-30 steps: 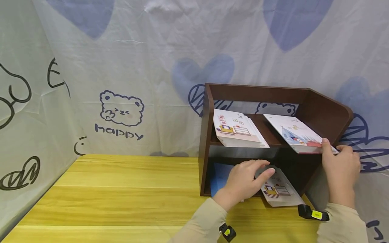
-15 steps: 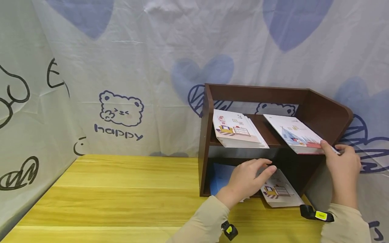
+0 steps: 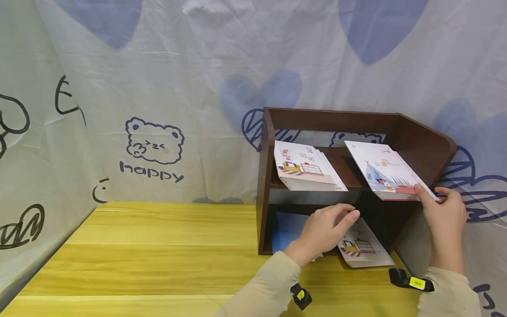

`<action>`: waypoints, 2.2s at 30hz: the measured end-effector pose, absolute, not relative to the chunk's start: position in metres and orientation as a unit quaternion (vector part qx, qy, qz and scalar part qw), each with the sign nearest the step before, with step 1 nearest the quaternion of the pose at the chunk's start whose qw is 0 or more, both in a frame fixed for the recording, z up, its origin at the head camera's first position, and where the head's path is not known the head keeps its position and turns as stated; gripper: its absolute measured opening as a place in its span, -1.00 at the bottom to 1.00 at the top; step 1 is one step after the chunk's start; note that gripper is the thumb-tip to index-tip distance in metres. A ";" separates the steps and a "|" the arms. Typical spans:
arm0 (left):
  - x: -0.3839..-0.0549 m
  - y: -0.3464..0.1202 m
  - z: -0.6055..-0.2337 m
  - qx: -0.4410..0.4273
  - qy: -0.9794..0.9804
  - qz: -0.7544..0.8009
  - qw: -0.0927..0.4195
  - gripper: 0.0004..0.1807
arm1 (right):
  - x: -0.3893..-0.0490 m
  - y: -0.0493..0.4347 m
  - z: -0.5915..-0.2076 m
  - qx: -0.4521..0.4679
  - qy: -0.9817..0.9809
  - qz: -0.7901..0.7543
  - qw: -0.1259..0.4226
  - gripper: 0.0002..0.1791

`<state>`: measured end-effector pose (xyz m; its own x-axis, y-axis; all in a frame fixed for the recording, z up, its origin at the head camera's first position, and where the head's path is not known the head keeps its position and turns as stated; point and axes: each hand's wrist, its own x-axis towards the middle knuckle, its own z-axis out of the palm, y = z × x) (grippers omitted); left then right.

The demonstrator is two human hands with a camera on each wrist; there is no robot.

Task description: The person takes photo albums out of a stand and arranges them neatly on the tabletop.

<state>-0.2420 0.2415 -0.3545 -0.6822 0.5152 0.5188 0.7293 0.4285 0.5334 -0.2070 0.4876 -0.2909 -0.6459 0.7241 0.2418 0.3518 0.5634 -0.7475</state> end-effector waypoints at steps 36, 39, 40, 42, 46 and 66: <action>-0.240 0.290 -0.332 -0.217 -0.626 -0.737 -0.132 -0.56 | -0.205 0.486 -0.317 -0.294 -0.682 0.553 0.379 -0.55; -0.240 0.293 -0.331 -0.211 -0.625 -0.738 -0.140 -0.54 | -0.202 0.484 -0.320 -0.287 -0.671 0.566 0.385 -0.55; -0.240 0.293 -0.330 -0.210 -0.626 -0.738 -0.140 -0.53 | -0.202 0.484 -0.320 -0.285 -0.664 0.572 0.387 -0.55; -0.239 0.294 -0.330 -0.210 -0.628 -0.736 -0.140 -0.52 | -0.201 0.483 -0.322 -0.280 -0.654 0.584 0.390 -0.53; -0.238 0.295 -0.328 -0.210 -0.632 -0.734 -0.134 -0.51 | -0.201 0.484 -0.325 -0.271 -0.639 0.601 0.396 -0.43; -0.240 0.295 -0.334 -0.234 -0.626 -0.734 -0.123 -0.49 | -0.196 0.486 -0.337 -0.257 -0.611 0.649 0.373 -0.23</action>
<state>-0.2403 0.2950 -0.3342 -0.8603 0.4731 0.1901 0.1130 -0.1865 0.9759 -0.1959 0.4858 -0.3373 -0.5886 0.7992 0.1222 -0.1704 0.0251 -0.9850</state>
